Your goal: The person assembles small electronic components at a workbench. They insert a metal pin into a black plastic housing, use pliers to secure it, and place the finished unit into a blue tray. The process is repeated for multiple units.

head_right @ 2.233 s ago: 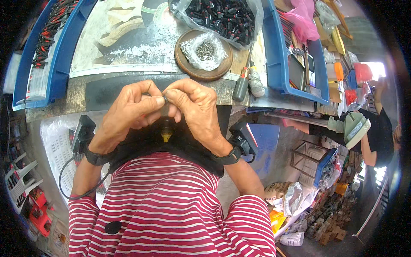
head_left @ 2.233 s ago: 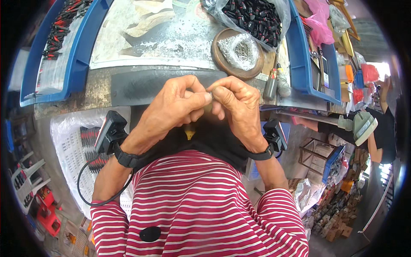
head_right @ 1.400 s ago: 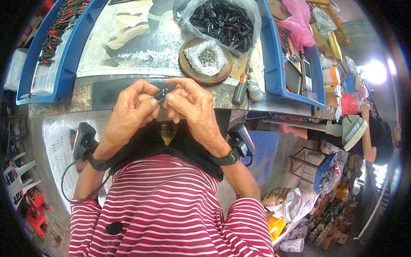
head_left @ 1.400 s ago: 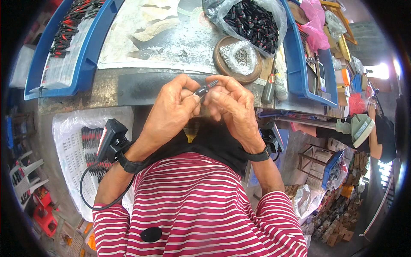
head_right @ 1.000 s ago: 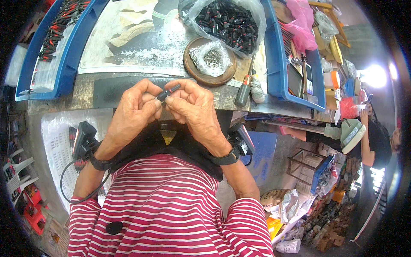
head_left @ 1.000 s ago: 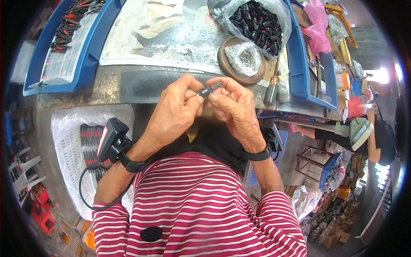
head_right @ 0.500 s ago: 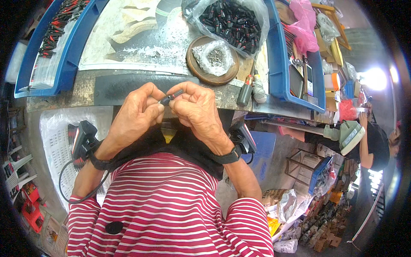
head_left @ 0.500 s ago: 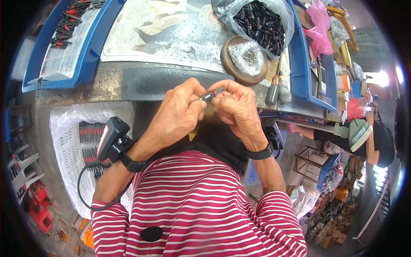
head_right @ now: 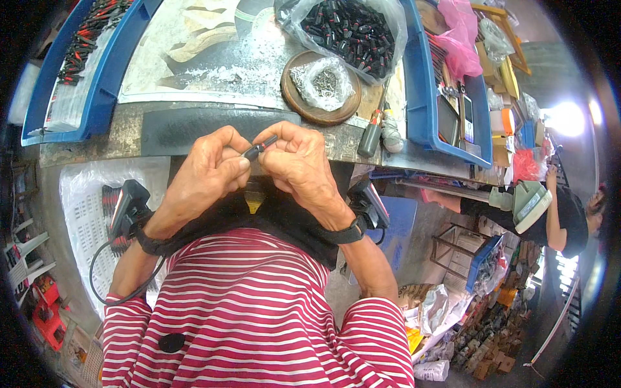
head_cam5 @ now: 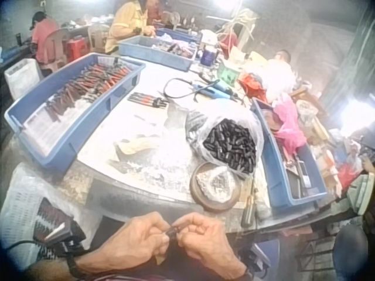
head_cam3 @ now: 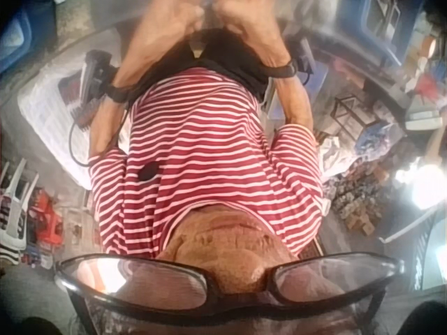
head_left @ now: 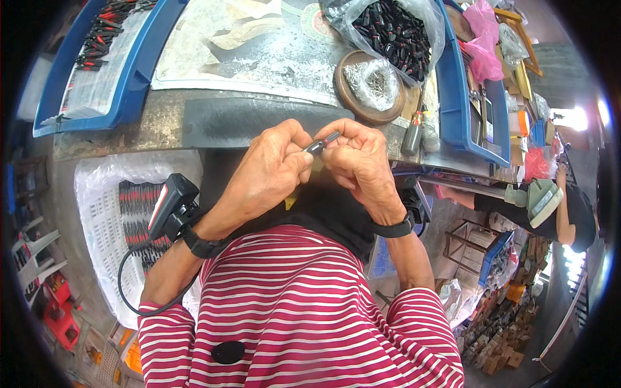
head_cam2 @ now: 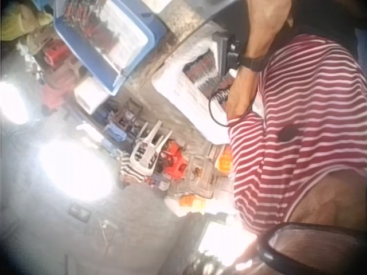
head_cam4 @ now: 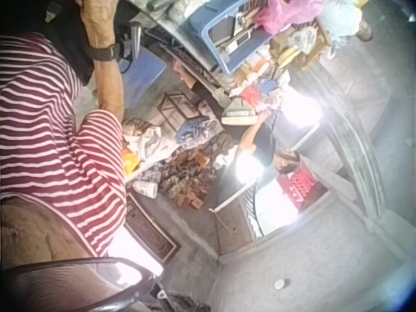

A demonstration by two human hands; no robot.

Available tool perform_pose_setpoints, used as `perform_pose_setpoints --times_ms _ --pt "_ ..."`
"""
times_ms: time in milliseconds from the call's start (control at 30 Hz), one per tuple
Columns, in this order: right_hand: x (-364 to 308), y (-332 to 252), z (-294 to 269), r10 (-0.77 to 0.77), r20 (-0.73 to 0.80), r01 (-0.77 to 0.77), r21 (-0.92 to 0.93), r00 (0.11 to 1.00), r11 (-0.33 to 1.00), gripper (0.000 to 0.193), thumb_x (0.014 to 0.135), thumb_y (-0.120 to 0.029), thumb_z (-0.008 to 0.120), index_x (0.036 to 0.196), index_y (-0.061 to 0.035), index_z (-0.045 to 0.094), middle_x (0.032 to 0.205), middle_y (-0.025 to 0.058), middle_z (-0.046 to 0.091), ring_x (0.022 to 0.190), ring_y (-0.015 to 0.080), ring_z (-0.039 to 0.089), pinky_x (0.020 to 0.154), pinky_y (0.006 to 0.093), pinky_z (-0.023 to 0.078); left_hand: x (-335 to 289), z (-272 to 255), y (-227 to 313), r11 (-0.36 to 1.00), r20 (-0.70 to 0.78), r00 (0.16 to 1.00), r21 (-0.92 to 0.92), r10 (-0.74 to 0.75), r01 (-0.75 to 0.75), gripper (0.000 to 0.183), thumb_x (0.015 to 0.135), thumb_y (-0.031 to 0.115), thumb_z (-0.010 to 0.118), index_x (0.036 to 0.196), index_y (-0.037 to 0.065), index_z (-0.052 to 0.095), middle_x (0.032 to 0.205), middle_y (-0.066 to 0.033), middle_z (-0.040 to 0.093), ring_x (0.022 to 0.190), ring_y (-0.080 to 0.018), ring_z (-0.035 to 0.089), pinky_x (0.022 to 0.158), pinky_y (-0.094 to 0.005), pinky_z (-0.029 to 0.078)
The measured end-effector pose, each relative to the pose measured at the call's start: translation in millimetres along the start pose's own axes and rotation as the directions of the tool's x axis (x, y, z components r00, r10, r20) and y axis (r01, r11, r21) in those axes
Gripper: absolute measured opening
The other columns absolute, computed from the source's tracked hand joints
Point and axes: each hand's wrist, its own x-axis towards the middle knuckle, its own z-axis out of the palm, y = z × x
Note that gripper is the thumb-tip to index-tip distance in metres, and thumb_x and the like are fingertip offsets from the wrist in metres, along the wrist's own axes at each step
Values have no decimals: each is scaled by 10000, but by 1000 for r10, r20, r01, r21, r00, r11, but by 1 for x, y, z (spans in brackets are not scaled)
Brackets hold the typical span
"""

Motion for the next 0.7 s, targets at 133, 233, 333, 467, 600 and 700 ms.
perform_pose_setpoints --times_ms 133,233,333,467,600,700 --pt "0 -1 -2 18 28 -21 117 999 993 215 772 -9 588 973 62 560 646 18 533 467 34 413 383 173 291 2 -3 3 993 33 999 -110 -37 41 89 842 25 498 910 -32 499 603 -32 537 496 -50 436 430 -202 335" --pt "1 -2 -3 -8 53 3 80 999 997 222 805 -57 620 984 59 561 663 27 536 490 44 425 402 172 318 2 -6 6 981 56 997 -182 -57 66 111 856 49 515 932 -29 492 619 -34 540 499 -39 429 421 -179 312" --pt "2 -2 -4 -1 74 -14 195 997 981 214 856 -109 608 994 50 565 669 27 532 488 42 413 405 169 322 2 -8 9 973 65 995 -211 -82 94 123 861 63 526 940 -24 489 627 -35 540 497 -34 417 415 -171 297" --pt "3 2 -1 -59 59 46 204 997 978 196 901 -174 556 981 3 582 626 -22 472 481 21 350 391 164 270 2 -7 13 965 89 992 -238 -92 111 123 867 97 535 952 23 486 632 -3 501 478 -12 351 396 -153 231" --pt "4 4 0 -104 44 95 185 994 978 187 911 -184 548 949 -6 593 620 -25 467 477 17 338 389 161 255 2 -8 15 949 112 987 -282 -115 143 149 891 171 538 932 39 481 629 -2 493 472 -10 330 389 -155 210" --pt "5 4 -2 -95 46 84 205 994 975 187 908 -169 558 950 11 589 641 3 515 481 22 376 394 160 287 3 -8 15 929 131 983 -330 -130 167 194 898 222 552 908 41 484 631 -12 502 464 -12 333 380 -159 204"
